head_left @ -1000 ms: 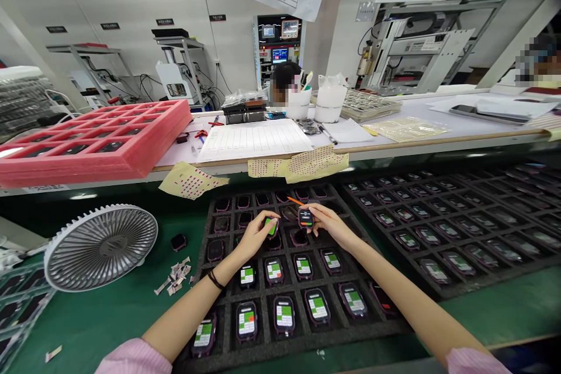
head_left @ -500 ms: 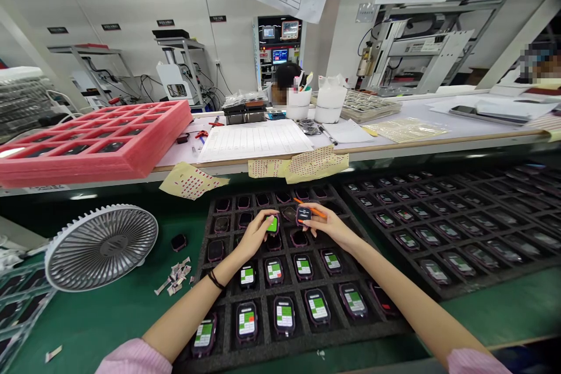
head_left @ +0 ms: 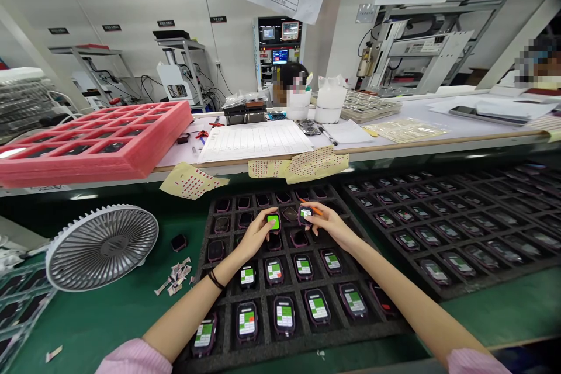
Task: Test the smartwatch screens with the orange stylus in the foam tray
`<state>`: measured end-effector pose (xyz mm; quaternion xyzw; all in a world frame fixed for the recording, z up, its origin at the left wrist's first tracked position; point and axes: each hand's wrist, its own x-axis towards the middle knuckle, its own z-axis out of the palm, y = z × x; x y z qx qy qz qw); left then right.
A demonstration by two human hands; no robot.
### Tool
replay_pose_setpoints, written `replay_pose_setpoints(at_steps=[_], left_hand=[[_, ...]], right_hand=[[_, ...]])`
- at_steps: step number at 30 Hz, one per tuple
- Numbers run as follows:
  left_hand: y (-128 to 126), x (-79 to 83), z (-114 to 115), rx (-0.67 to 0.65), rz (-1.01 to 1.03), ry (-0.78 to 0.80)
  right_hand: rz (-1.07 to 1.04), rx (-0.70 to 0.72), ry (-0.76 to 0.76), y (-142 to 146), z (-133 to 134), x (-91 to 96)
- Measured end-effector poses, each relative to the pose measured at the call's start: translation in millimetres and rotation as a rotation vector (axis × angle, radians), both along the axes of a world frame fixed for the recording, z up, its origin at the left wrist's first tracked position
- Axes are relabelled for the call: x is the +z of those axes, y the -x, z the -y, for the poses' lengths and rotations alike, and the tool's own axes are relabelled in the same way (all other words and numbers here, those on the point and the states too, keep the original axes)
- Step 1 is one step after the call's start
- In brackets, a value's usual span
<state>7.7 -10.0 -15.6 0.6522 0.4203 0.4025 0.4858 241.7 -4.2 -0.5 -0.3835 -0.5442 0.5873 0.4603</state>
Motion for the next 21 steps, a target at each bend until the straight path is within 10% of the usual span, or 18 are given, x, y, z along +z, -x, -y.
replay_pose_setpoints(at_steps=[21], left_hand=[[0.3,-6.8,-3.4,0.006,0.006,-0.008]], right_hand=[[-0.014,-0.065,0.004,-0.9,-2.3,-3.8]])
